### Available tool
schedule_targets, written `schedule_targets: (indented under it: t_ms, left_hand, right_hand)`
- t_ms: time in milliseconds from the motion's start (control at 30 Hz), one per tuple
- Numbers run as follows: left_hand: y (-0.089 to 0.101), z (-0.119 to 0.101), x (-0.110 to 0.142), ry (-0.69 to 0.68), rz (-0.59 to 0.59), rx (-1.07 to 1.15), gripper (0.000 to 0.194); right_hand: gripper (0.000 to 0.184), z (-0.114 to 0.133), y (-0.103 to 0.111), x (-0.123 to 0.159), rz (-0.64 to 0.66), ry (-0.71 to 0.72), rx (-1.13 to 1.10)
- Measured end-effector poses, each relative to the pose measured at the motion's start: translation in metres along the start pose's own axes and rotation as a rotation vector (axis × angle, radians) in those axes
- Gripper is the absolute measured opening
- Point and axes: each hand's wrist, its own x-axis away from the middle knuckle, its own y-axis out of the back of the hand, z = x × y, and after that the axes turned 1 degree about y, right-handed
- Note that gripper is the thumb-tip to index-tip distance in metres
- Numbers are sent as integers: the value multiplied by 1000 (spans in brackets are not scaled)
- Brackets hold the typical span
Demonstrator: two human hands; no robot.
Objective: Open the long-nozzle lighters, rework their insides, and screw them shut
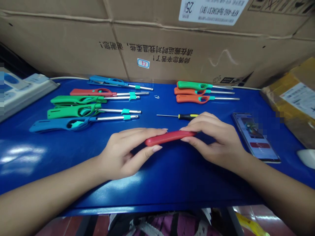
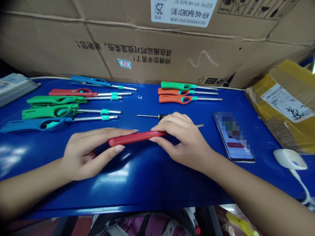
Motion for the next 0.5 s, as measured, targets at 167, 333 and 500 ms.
schedule_targets:
  t_ms: [167, 333, 500]
  left_hand:
    - [4, -4, -7, 146, -60, -38, 21]
    - [6, 4, -8, 251, -119, 20, 21]
    - [5, 8, -8, 330, -82, 135, 21]
  right_hand:
    - [26, -8, 4, 0, 66, -32, 108]
    - [15, -18, 9, 1, 62, -14, 153]
    - [11, -23, 8, 2, 127, -40, 152]
